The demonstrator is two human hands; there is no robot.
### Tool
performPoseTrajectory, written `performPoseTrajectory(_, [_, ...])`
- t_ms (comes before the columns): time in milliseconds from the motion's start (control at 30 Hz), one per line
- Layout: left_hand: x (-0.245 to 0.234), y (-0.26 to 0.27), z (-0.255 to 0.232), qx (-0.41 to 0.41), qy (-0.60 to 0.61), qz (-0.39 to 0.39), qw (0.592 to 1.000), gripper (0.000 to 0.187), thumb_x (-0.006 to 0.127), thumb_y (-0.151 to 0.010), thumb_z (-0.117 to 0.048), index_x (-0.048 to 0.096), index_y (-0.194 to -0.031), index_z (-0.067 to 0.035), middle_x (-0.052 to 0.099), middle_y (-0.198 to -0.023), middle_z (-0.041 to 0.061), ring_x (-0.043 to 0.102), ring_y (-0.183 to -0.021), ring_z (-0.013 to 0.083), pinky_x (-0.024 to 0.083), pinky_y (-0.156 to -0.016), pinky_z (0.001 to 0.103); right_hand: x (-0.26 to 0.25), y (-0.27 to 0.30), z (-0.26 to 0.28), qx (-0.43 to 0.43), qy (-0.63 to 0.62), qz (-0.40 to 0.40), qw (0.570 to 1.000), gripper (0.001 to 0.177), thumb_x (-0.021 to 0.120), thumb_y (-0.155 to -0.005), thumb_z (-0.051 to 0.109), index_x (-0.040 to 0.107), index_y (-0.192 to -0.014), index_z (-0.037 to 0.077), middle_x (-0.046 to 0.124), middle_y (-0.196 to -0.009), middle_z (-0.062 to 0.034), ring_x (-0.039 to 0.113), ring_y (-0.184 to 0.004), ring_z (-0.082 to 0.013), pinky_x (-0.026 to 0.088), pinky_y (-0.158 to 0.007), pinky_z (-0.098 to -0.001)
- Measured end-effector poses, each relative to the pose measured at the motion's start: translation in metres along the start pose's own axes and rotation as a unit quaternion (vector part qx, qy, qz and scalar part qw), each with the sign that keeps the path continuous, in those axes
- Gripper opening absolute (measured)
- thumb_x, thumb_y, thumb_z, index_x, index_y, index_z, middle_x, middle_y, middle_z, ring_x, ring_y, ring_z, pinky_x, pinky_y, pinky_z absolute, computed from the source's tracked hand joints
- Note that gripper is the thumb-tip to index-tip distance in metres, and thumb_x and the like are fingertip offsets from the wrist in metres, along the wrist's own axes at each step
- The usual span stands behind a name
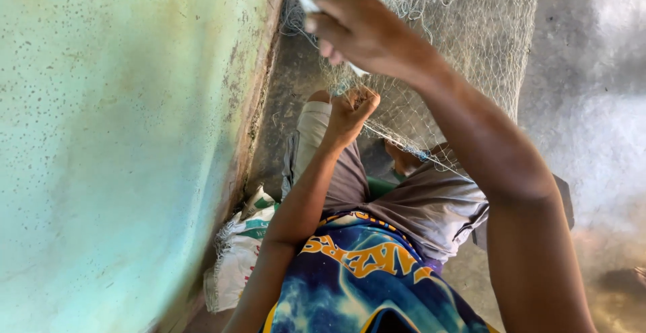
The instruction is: A person is sitting on a low stool, using a netting needle to repair or weave a large fishing net.
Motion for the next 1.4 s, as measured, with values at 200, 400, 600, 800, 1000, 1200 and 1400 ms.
performPoseTrajectory(200, [-0.004,0.0,-0.021,-0.001,0.011,0.019,1.0,0.051,0.055,-0.098,-0.059,0.036,-0.066,-0.023,0.029,-0.055,-0.009,0.023,-0.047,0.0064,0.02,-0.048,0.026,0.027,-0.041,-0.011,0.049,0.047,0.045,0.997,0.021,0.048,-0.113,0.02,0.062,-0.103,0.008,0.068,-0.079,-0.0053,0.049,-0.046,-0.0083,0.033,-0.037,-0.0256])
performPoseTrajectory(400, [-0.004,0.0,-0.008,0.047,0.003,0.05,0.998,0.04,0.052,-0.106,-0.043,0.05,-0.074,-0.02,0.039,-0.061,-0.008,0.032,-0.05,0.0049,0.025,-0.045,0.021,0.025,-0.049,-0.026,0.034,0.047,0.068,0.996,0.023,0.048,-0.114,0.019,0.064,-0.104,0.005,0.072,-0.079,-0.009,0.065,-0.053,-0.0135,0.047,-0.043,-0.0272])
performPoseTrajectory(600, [0.006,-0.006,0.027,-0.115,-0.12,0.024,0.986,0.032,0.06,-0.1,-0.042,0.053,-0.08,-0.017,0.035,-0.055,-0.011,0.027,-0.041,0.0025,0.025,-0.04,0.02,0.051,-0.041,0.0,0.093,0.059,0.228,0.967,0.027,0.046,-0.111,0.02,0.067,-0.119,0.005,0.073,-0.088,-0.0104,0.06,-0.054,-0.014,0.046,-0.045,-0.0268])
performPoseTrajectory(800, [0.006,-0.003,0.023,-0.076,0.016,-0.066,0.995,0.029,0.076,-0.092,-0.027,0.071,-0.074,-0.005,0.056,-0.059,0.003,0.06,-0.062,0.0141,0.051,-0.075,0.031,0.001,0.015,0.028,0.124,-0.039,0.221,0.967,0.031,0.041,-0.111,0.018,0.061,-0.129,0.003,0.068,-0.094,-0.0182,0.071,-0.077,-0.027,0.061,-0.069,-0.039])
performPoseTrajectory(1000, [0.002,-0.006,-0.04,-0.038,0.076,-0.04,0.996,0.035,0.066,-0.095,-0.011,0.052,-0.064,-0.008,0.036,-0.061,-0.002,0.038,-0.064,0.0064,0.031,-0.063,0.021,-0.007,0.118,-0.048,0.148,0.226,0.073,0.96,0.041,0.043,-0.113,0.025,0.063,-0.146,0.011,0.059,-0.087,-0.0162,0.06,-0.071,-0.024,0.053,-0.064,-0.0368])
performPoseTrajectory(1200, [0.02,-0.016,-0.033,-0.086,0.205,-0.015,0.975,0.036,0.068,-0.096,-0.016,0.051,-0.064,-0.014,0.03,-0.055,-0.004,0.026,-0.05,0.0008,0.026,-0.049,0.019,0.057,0.18,-0.126,0.117,0.264,-0.173,0.942,0.025,0.069,-0.103,0.032,0.067,-0.118,0.012,0.066,-0.092,-0.0062,0.071,-0.086,-0.0255,0.059,-0.068,-0.0397])
performPoseTrajectory(1400, [0.019,-0.012,-0.034,-0.102,0.182,-0.02,0.978,0.031,0.07,-0.094,-0.023,0.057,-0.068,-0.014,0.039,-0.054,-0.002,0.034,-0.051,0.0036,0.029,-0.051,0.023,0.084,0.187,-0.151,0.132,0.153,-0.288,0.936,0.024,0.078,-0.101,0.032,0.067,-0.112,0.012,0.068,-0.1,-0.007,0.073,-0.089,-0.0298,0.06,-0.074,-0.0414])
Point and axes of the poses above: each hand's wrist, its own y-axis away from the middle knuckle, its own x-axis out of the palm, z = x × y, the point moved 1 cm from there along -y, towards the middle knuckle
